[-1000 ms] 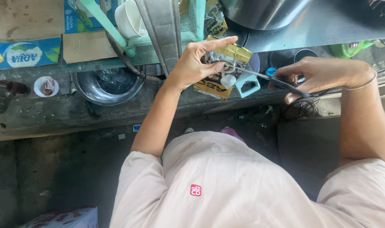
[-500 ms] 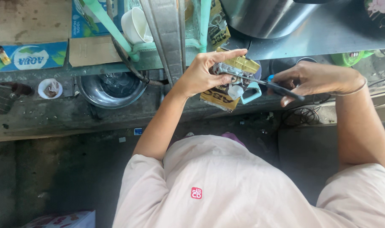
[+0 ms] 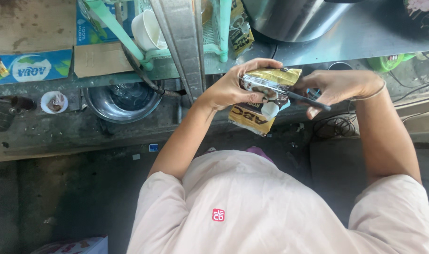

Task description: The person prepares coffee in a small kitchen area by cutting open several instant coffee packets with scissors and pouring the contents into two glass mugs.

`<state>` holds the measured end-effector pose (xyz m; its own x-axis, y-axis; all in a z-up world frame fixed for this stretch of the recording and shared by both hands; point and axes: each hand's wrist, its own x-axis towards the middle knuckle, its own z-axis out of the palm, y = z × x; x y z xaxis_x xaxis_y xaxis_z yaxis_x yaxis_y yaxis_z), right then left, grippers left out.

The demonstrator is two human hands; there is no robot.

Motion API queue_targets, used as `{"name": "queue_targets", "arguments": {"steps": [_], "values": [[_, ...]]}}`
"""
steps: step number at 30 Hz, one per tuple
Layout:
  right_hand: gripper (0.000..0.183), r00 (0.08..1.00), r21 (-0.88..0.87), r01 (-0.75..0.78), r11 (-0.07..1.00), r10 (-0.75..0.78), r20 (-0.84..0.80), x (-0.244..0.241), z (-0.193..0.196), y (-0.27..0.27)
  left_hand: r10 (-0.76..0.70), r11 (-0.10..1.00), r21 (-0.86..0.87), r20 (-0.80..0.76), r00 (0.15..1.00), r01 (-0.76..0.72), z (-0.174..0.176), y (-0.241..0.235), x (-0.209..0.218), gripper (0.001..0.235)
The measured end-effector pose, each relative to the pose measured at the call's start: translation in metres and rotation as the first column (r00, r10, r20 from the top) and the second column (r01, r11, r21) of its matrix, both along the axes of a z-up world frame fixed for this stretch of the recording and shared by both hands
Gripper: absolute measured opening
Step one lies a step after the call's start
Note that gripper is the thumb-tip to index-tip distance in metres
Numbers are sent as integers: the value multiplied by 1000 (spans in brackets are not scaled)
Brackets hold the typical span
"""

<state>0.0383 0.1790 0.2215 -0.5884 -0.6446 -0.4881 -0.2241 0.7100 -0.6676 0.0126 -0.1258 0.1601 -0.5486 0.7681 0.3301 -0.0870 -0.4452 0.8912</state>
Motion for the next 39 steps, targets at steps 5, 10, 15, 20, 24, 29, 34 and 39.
{"name": "queue_targets", "arguments": {"steps": [5, 10, 15, 20, 24, 29, 34, 39], "values": [[67, 972, -70, 156, 985, -141, 188, 2, -15, -4, -43, 999, -3, 82, 996, 43, 0, -3, 4, 81], [74, 940, -393, 195, 899, -57, 337, 3, -15, -26, -82, 996, -19, 52, 995, 83, -10, 7, 5, 93], [73, 947, -387, 254, 886, -148, 284, 1, -28, -11, -60, 996, -67, 3, 998, 60, -31, 29, 0, 108], [82, 954, -530, 283, 799, -176, 243, 5, -37, 21, 148, 986, -99, 107, 983, -138, -58, 41, -37, 112], [76, 899, -548, 423, 721, -412, 152, 0, -59, 10, 632, 734, -104, -260, 730, -672, -82, 70, -87, 122], [54, 811, -503, 495, 709, -585, -27, -39, -95, -23, 857, 432, 8, -315, 408, -902, -109, 92, -122, 112], [52, 817, -651, 369, 663, -565, -113, -73, -130, -27, 848, 352, -42, -408, 338, -935, -131, 92, -120, 94], [40, 812, -677, 381, 630, -578, -81, -94, -147, -27, 902, 284, -15, -335, 272, -959, -119, 90, -88, 82]]}}
